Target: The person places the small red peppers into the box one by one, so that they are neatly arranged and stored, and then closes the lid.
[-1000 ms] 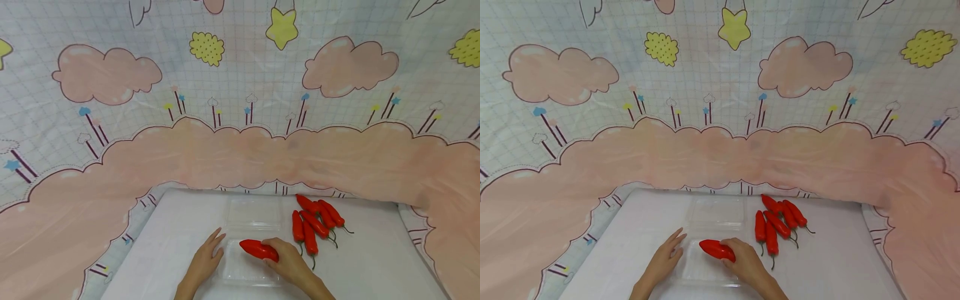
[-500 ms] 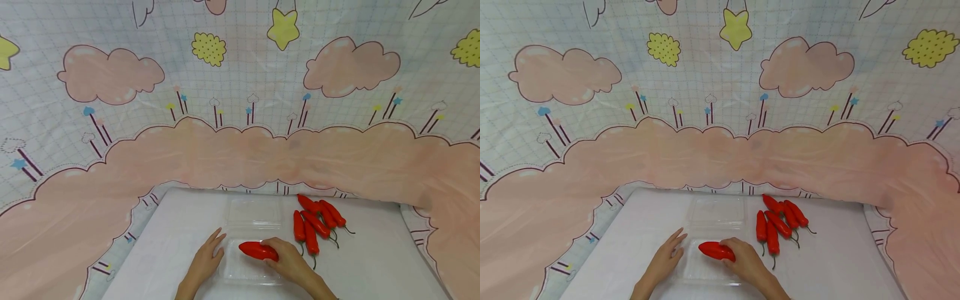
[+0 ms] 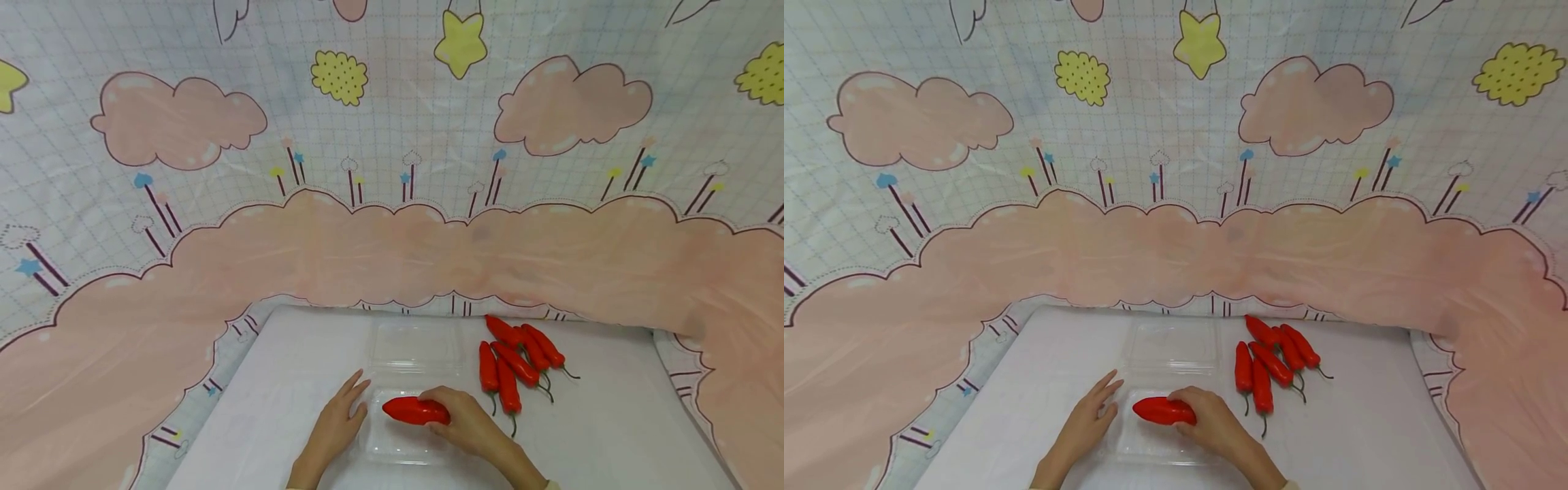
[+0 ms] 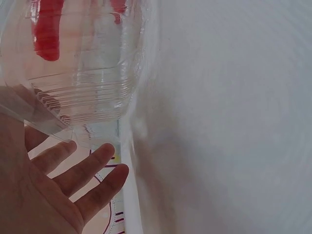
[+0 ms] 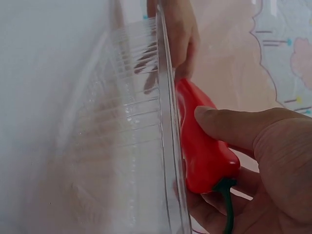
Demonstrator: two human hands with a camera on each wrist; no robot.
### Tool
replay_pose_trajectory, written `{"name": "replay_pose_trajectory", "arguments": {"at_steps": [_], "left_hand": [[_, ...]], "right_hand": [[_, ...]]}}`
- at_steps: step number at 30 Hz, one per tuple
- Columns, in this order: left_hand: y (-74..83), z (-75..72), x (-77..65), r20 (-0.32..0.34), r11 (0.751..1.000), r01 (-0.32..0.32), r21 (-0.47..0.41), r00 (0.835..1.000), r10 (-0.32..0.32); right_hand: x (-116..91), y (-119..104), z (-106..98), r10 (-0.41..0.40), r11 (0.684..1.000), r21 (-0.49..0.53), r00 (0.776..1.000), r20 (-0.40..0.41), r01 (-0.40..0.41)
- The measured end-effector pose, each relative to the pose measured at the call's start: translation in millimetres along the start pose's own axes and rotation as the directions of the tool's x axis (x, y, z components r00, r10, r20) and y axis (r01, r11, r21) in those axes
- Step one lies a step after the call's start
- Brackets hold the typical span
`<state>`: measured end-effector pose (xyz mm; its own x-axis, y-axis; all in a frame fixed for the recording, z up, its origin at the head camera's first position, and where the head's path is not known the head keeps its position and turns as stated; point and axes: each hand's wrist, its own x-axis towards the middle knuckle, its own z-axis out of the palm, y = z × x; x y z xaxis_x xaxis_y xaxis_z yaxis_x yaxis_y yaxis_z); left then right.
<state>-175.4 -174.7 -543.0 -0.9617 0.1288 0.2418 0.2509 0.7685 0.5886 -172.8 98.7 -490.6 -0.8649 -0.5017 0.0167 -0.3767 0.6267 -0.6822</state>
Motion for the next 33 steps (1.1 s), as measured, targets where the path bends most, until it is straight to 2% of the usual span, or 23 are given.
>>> {"name": "replay_pose_trajectory", "arguments": {"at_steps": [12, 15, 24, 29, 33], "left_hand": [[-0.6, 0.8, 1.3, 0.017, 1.0, 0.014, 0.002, 1.0, -0.014], [-1.5, 1.4, 1.5, 0.016, 1.0, 0.002, 0.011, 1.0, -0.002], [-0.9, 1.1, 3.8, 0.024, 1.0, 0.01, 0.001, 1.0, -0.01], [-0.3, 0.8, 4.7, 0.026, 1.0, 0.009, 0.003, 1.0, -0.009], [-0.8, -0.7, 3.8, 0.01, 1.0, -0.004, 0.017, 1.0, 0.004]], "right_hand": [[5.4, -1.8, 9.9, 0.03, 0.995, 0.091, 0.997, 0.068, -0.036], [8.1, -0.9, 12.7, 0.021, 0.994, 0.105, 0.996, 0.087, -0.03], [12.4, 2.7, 18.5, 0.037, 0.992, 0.115, 0.992, 0.123, -0.051], [14.8, 3.3, 20.7, 0.065, 0.987, 0.133, 0.984, 0.168, -0.088], [16.4, 2.4, 22.9, 0.065, 0.99, 0.11, 0.976, 0.207, -0.089]]}}
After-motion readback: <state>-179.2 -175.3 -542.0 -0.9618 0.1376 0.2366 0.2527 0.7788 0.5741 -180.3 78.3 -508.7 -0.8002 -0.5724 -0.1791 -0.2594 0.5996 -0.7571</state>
